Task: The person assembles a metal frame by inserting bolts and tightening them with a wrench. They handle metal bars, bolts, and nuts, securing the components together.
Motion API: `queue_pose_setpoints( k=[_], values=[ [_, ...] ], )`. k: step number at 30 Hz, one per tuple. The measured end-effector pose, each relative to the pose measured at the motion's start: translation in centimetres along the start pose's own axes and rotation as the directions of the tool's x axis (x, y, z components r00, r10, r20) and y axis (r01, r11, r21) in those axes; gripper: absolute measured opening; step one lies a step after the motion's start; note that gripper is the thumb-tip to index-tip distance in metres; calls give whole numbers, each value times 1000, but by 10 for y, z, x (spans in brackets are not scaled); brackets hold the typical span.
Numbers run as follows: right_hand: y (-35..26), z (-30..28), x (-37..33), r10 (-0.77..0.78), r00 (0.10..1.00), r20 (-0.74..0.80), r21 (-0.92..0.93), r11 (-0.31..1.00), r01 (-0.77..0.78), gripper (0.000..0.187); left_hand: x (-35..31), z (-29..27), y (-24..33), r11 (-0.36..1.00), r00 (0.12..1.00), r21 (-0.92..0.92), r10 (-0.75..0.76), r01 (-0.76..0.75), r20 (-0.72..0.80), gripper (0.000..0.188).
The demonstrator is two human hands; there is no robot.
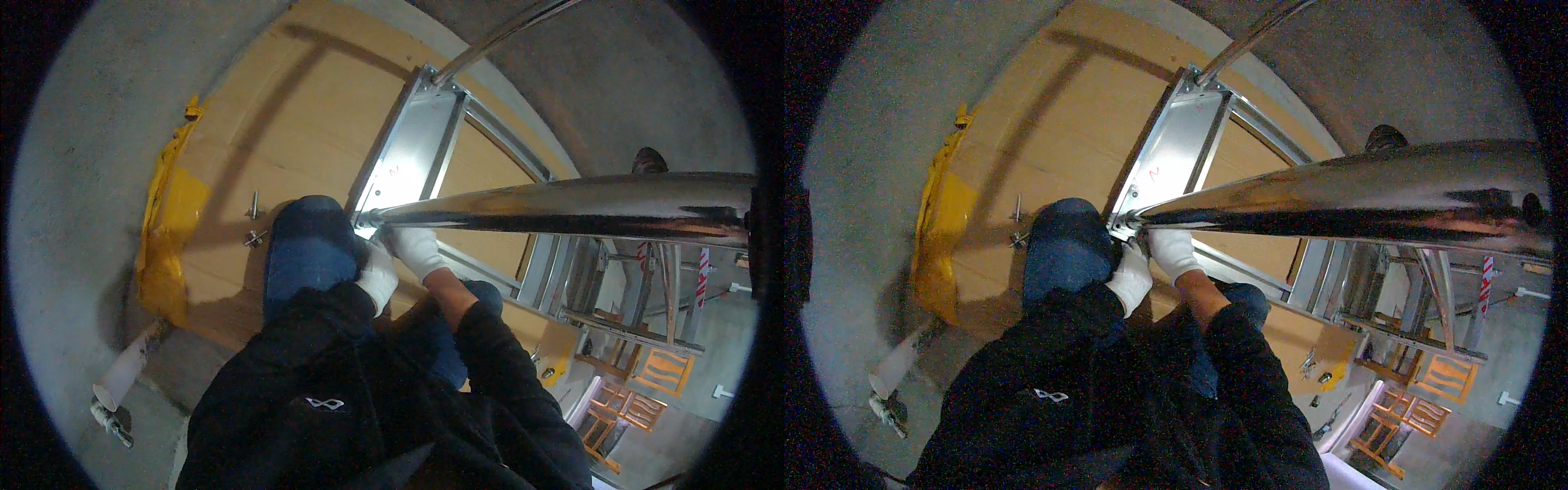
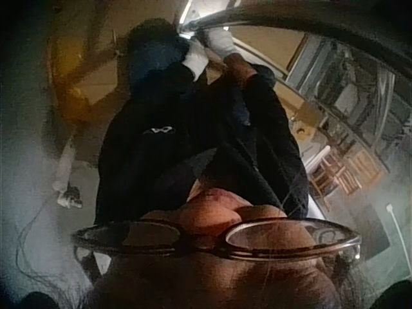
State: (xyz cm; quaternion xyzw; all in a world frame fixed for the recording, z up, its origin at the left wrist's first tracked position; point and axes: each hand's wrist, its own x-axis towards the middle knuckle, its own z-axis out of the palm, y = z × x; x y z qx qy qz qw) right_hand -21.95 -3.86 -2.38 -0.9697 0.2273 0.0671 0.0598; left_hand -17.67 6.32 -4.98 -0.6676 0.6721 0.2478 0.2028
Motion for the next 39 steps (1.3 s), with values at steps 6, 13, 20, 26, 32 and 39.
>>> queue_pose_setpoints(
  k=[6, 13, 20, 26, 32, 39],
  values=[
    [5, -2, -3, 67, 982, 175, -58, 997, -57, 24, -17, -24, -2, 999, 999, 51, -11, 9, 39, 50],
    [2, 0, -7, 26, 989, 145, -63, 998, -17, 26, -9, -11, 1, 991, 997, 111, -69, 72, -33, 52],
    [-2, -16, 6, 236, 928, 287, 138, 949, -284, 24, -6, -15, -5, 997, 998, 80, 13, -17, 57, 50],
    [0, -2, -2, 145, 978, 149, 68, 985, -157, 21, -31, -27, -6, 993, 996, 93, 83, -79, -34, 46],
    [-13, -28, -3, 276, 942, 189, 123, 945, -302, 22, -53, -46, -26, 993, 986, -46, 103, -110, -134, 35],
    [1, -5, -15, 126, 983, 131, -13, 992, -125, 17, -72, -66, -93, 955, 680, -296, -205, -18, -704, 13]
  ],
)
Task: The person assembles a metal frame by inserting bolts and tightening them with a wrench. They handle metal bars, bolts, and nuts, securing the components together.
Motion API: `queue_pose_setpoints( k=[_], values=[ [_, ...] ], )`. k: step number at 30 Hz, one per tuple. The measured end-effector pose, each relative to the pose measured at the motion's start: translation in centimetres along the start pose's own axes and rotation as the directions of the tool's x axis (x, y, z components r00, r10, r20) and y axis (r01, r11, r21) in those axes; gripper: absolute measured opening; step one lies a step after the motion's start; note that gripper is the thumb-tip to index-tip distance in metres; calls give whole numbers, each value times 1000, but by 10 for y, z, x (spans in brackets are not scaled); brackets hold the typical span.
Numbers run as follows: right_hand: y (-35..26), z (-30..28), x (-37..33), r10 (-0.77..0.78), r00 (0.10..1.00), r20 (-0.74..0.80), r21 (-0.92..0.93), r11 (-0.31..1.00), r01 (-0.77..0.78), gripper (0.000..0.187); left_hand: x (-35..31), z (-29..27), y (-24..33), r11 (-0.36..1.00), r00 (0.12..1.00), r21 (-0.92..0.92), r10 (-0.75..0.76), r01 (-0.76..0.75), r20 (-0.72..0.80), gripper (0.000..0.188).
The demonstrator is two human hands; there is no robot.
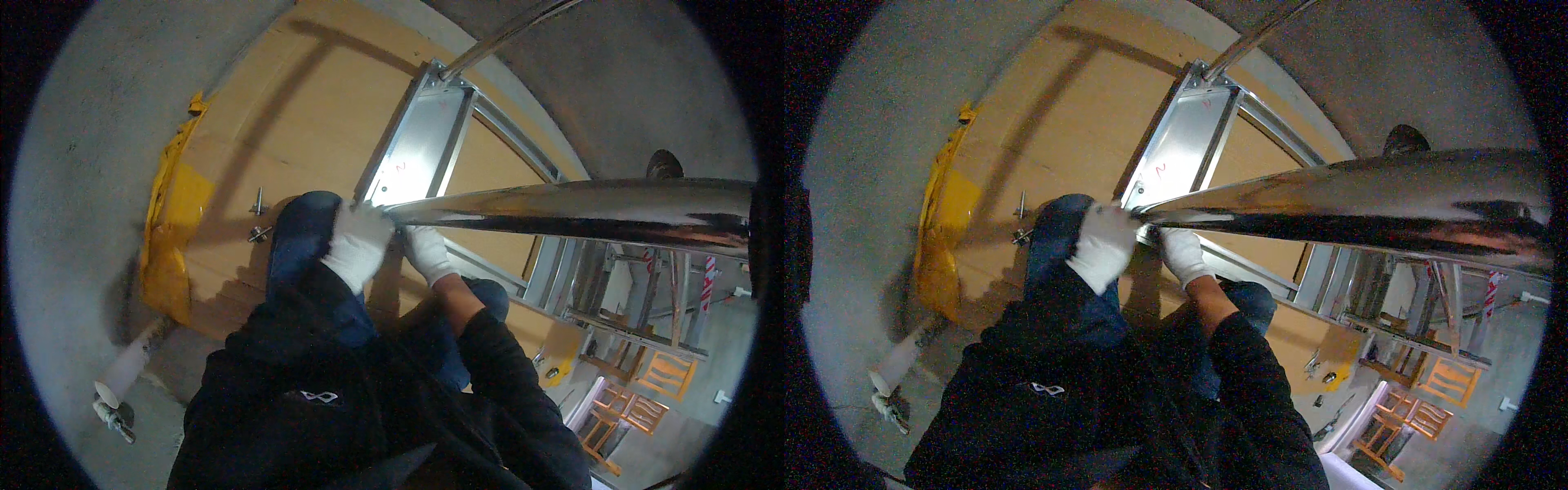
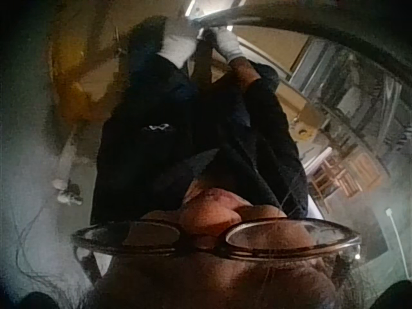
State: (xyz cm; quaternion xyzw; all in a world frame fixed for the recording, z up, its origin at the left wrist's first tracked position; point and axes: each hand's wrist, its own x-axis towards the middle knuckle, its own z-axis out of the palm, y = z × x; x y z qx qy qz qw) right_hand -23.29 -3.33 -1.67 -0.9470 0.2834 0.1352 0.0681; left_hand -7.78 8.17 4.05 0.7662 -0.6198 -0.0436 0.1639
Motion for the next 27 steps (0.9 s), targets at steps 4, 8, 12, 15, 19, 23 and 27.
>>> queue_pose_setpoints(
  k=[4, 8, 12, 15, 19, 23, 27],
  values=[
    [1, -8, -2, 6, 998, -66, 78, 997, -1, 18, 10, -10, -64, 982, 986, -107, -159, 153, -55, 17],
    [-3, -13, 6, -24, 1000, 1, 175, 984, 23, 22, -14, -13, -93, 901, 939, -323, -333, 291, -84, 25],
    [11, -4, 13, -36, 997, 62, 291, 957, 17, 27, -41, -34, -69, 949, 968, -244, -231, 202, -98, 28],
    [3, -3, 18, -20, 995, 102, 128, 992, 7, 28, -71, -52, -30, 939, 999, -343, -24, 12, -30, 31],
    [-10, -9, 17, 198, 959, 201, 129, 966, -226, 28, -99, -49, -9, 882, 988, -453, 77, -129, -131, 28],
    [-4, -7, -2, 34, 993, -116, 244, 970, -4, 25, -99, -50, -11, 841, 990, -529, 51, -115, -134, 25],
    [-9, -11, 12, 212, 967, 143, 288, 926, -245, 29, -91, -52, -9, 892, 992, -438, 81, -113, -93, 23]
  ],
)
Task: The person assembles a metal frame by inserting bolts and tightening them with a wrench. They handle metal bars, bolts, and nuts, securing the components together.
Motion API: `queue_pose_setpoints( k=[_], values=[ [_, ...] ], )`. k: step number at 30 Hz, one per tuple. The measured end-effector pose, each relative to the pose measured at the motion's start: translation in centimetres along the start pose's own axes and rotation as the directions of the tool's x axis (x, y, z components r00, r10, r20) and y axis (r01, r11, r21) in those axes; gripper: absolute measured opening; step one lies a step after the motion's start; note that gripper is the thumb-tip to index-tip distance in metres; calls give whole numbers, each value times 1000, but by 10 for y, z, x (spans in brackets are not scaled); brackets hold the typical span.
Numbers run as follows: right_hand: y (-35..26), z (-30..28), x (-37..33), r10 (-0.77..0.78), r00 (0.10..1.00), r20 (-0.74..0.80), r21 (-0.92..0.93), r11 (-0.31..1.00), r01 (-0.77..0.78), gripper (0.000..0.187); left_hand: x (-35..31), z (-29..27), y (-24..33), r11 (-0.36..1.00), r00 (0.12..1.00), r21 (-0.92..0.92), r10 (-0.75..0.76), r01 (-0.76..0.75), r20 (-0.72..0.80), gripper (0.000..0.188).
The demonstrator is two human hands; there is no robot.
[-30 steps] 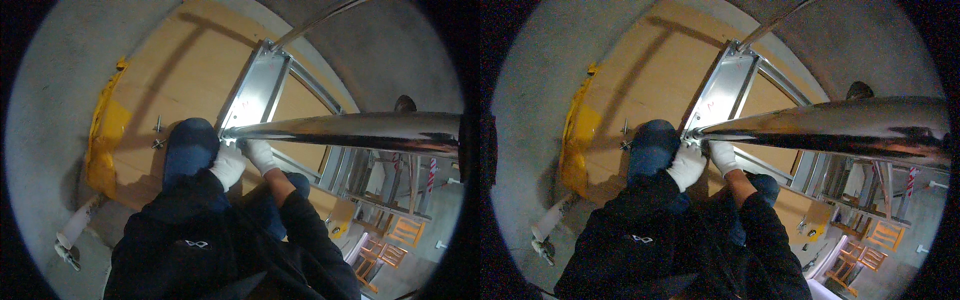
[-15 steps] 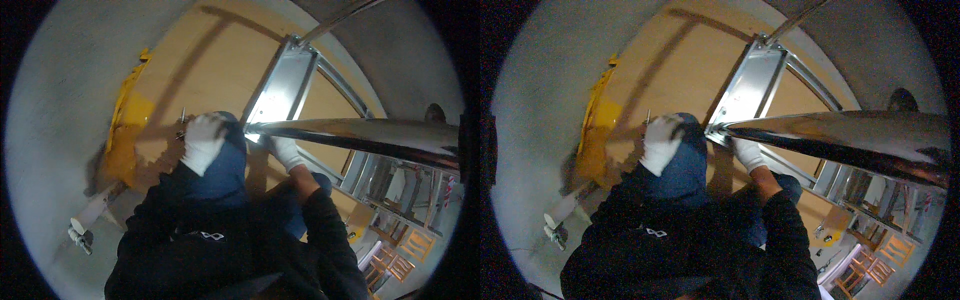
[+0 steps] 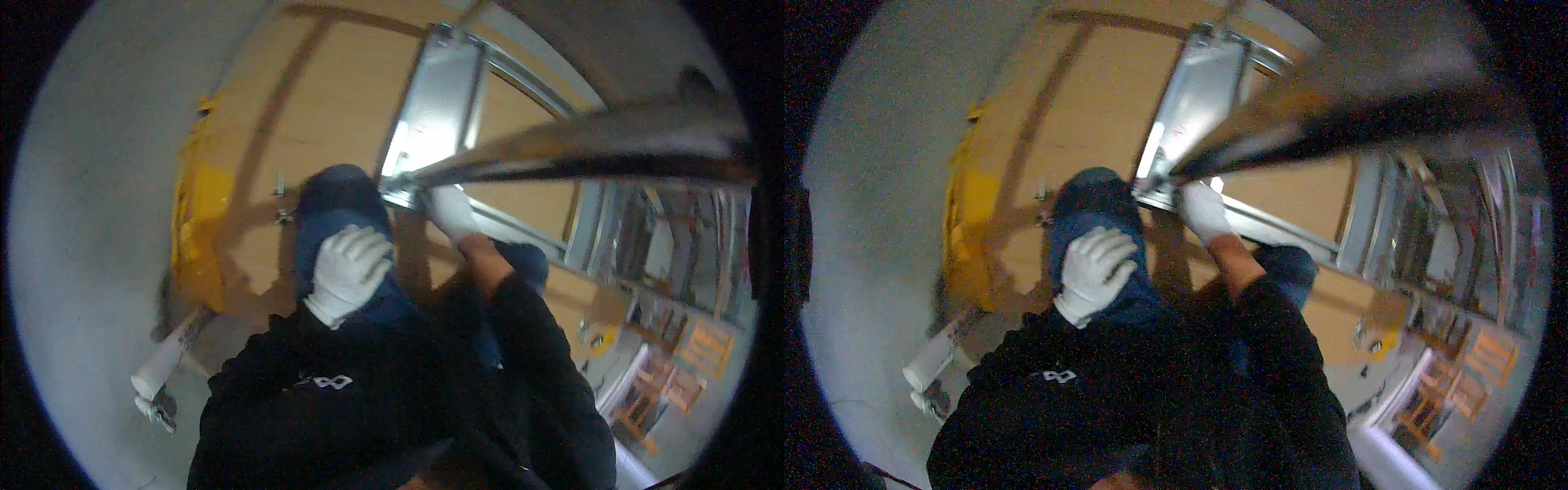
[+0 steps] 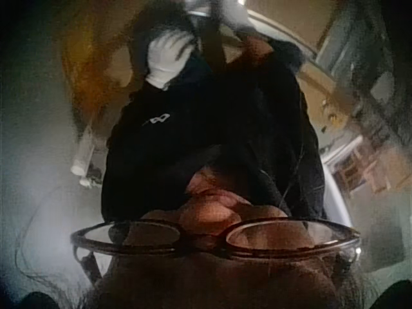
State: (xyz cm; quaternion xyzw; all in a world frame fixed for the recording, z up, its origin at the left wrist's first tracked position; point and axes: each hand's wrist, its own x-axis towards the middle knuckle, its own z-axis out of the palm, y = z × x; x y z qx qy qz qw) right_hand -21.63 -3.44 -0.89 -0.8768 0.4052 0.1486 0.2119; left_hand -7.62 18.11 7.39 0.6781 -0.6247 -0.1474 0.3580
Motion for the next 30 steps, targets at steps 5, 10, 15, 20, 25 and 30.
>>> queue_pose_setpoints(
  k=[5, 10, 15, 20, 25, 30],
  values=[
    [59, -36, 3, 249, 968, -30, 434, 876, -212, 35, 1, 4, 3, 997, 999, 74, 26, -24, -32, 22],
    [174, -88, -109, 535, 813, -231, 753, 627, -199, 27, 0, 5, 6, 990, 997, 130, 61, -53, -53, 20],
    [246, -70, -233, 799, 587, -128, 870, 375, -321, 24, -4, 10, 10, 977, 994, 194, 97, -86, -46, 20],
    [274, -15, -307, 841, 539, -45, 923, 241, -299, 26, -4, 12, 11, 955, 995, 283, 82, -93, 50, 19],
    [279, 34, -324, 871, 487, 66, 932, 121, -343, 24, -3, 12, 13, 938, 991, 324, 96, -121, 92, 19],
    [300, 122, -327, 862, 505, -34, 756, 353, -552, 38, 1, 21, 16, 944, 988, 304, 97, -129, 120, 19]
  ],
)
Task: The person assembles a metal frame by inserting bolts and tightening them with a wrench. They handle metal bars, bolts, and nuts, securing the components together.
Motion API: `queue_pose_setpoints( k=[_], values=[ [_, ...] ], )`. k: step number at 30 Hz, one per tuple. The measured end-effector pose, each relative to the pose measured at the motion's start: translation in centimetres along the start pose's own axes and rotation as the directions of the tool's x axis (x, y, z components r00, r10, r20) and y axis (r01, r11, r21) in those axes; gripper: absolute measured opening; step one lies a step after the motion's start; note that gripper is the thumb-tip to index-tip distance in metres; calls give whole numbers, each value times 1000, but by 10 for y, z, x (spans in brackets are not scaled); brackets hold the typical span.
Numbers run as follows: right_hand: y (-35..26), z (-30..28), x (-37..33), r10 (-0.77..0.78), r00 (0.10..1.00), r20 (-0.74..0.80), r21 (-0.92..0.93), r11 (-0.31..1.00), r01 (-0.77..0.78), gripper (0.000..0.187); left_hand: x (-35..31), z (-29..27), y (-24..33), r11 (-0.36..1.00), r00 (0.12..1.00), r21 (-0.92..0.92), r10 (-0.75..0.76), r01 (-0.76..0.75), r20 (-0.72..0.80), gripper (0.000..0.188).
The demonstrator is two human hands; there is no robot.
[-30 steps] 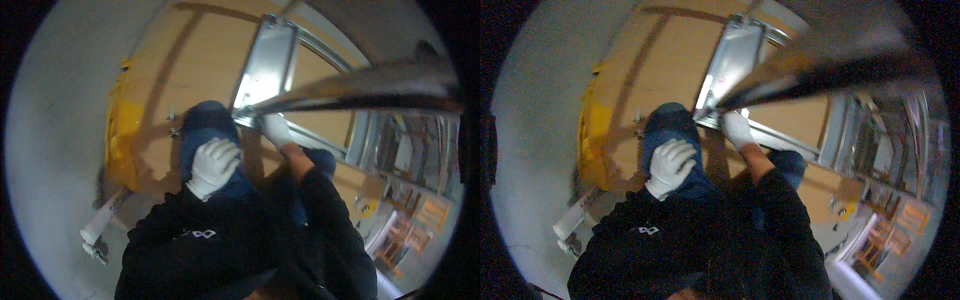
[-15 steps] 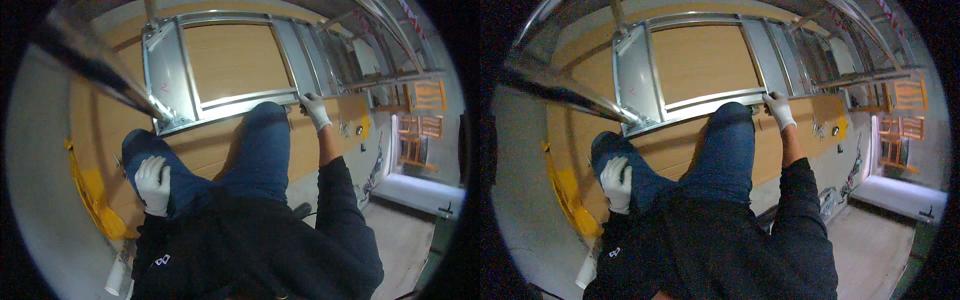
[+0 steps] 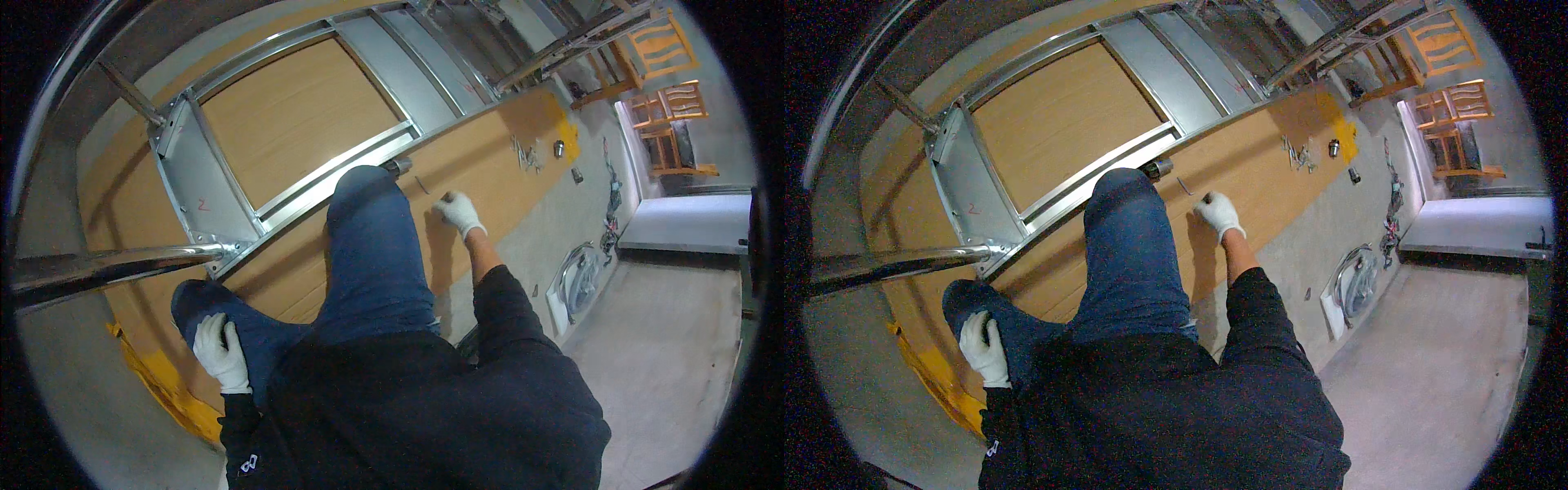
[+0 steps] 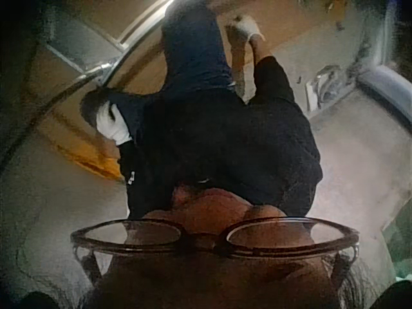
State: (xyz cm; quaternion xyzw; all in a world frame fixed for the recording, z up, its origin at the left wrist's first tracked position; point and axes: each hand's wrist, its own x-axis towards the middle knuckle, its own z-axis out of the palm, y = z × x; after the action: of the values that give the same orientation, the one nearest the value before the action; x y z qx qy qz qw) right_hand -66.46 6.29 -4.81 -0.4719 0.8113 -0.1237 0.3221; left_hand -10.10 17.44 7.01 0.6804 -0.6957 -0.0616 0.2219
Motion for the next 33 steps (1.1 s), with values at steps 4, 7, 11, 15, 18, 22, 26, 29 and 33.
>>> queue_pose_setpoints(
  k=[4, 7, 11, 15, 18, 22, 26, 29, 33],
  values=[
    [-3, 72, -28, -84, 996, 36, -420, 903, 91, 44, 0, -12, 2, 999, 1000, 33, 16, -15, -20, 18],
    [19, 73, -21, -41, 999, 30, -418, 907, 50, 45, 10, -11, 7, 997, 997, 36, 63, -62, -37, 17],
    [-4, 82, -20, -107, 991, 81, -417, 899, 131, 39, 7, -15, 3, 998, 999, 58, 23, -20, -45, 17],
    [8, 90, 11, -213, 977, 4, -228, 951, 209, 31, 12, -8, 9, 1000, 1000, 16, 17, -17, -21, 16],
    [-3, 85, 19, -230, 972, 43, -160, 959, 234, 30, 10, -12, 7, 1000, 999, 0, 25, -25, -39, 16],
    [-105, 56, 25, -176, 949, -260, 155, 963, 221, 27, 7, -16, -3, 999, 999, -51, -14, 12, -44, 18],
    [-262, 67, 10, -769, 513, -383, 36, 542, 840, 25, 11, -20, -14, 986, 988, -133, -118, 105, -101, 19],
    [-372, 127, -14, -668, 744, 11, 389, 688, 613, 26, 12, -17, -20, 957, 960, -247, -204, 154, -192, 18],
    [-452, 216, -36, -628, 693, 355, 346, 777, 527, 35, 13, -23, -29, 868, 936, -465, -292, 175, -194, 17]
  ],
)
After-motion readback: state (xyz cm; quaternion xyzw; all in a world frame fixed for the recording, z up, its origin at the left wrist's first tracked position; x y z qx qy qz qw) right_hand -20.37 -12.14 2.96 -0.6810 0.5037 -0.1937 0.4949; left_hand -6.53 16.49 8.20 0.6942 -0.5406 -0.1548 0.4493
